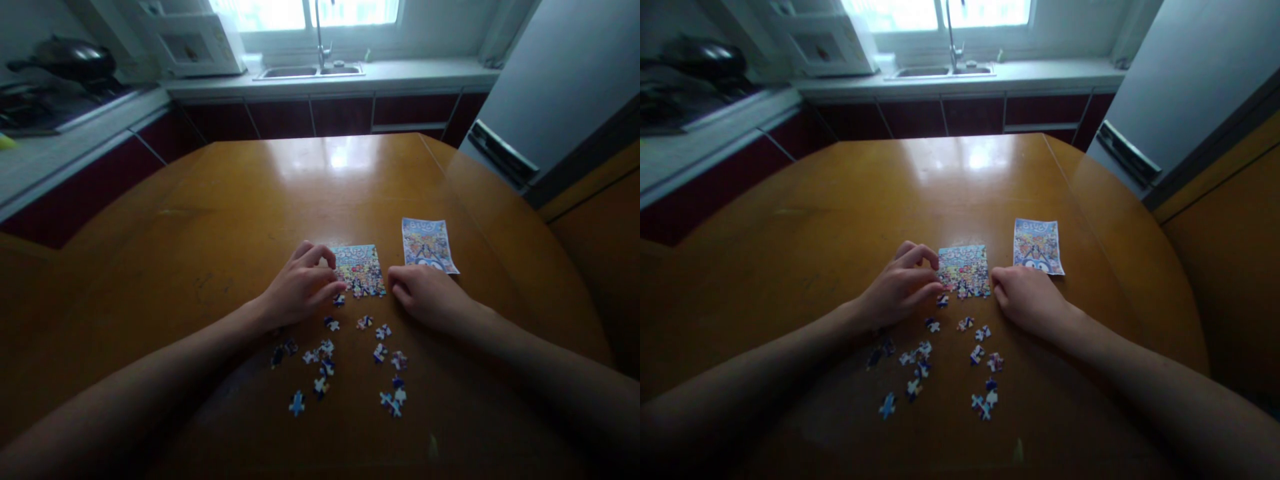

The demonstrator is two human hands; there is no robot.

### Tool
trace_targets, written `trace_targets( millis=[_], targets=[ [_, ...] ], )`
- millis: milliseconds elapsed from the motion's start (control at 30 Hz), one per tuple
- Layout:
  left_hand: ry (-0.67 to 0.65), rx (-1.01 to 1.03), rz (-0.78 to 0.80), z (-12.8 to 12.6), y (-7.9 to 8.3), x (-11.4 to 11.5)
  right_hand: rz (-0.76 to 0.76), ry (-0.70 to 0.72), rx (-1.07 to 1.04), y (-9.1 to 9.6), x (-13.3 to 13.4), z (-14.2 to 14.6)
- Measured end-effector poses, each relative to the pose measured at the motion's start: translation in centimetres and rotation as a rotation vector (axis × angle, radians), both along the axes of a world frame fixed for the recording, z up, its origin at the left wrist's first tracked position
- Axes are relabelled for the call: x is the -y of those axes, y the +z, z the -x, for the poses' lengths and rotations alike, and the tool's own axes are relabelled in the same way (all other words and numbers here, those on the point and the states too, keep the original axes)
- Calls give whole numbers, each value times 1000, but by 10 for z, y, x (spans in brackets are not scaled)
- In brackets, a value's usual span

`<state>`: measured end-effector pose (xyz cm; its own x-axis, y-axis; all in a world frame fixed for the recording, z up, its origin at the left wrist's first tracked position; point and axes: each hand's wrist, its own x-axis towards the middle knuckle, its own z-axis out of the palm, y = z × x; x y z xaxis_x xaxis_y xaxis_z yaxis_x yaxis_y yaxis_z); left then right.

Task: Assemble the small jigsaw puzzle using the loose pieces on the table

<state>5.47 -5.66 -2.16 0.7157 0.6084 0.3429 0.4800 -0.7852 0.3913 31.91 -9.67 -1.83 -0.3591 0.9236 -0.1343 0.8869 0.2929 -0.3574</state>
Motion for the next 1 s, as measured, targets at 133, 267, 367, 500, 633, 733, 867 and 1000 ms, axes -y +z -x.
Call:
trace_targets(
  millis=[133, 267, 367, 500, 633, 733, 867, 1000],
  targets=[
    [-165, -45, 63, 9, 7, -7, 1, 1, 1, -1, 0, -1],
    [-283, -154, 132, 16, 7, -12, -14, 10, -3, 0, 0, -1],
    [-278, -167, 139, 16, 5, -14, -15, 13, -3, 1, 0, -1],
    [-249, -151, 133, 15, 1, -15, -7, 11, -3, 0, -1, -1],
    [-258, -148, 122, 15, 0, -14, -12, 7, -2, -1, 0, -1],
    [-266, -148, 121, 16, -1, -14, -15, 9, -5, -1, 0, -1],
    [-248, -112, 98, 14, -3, -13, -11, 6, -4, 0, -1, -1],
    [-119, -22, -2, 5, -6, -8, -12, 6, 7, 0, -1, -1]
  ],
)
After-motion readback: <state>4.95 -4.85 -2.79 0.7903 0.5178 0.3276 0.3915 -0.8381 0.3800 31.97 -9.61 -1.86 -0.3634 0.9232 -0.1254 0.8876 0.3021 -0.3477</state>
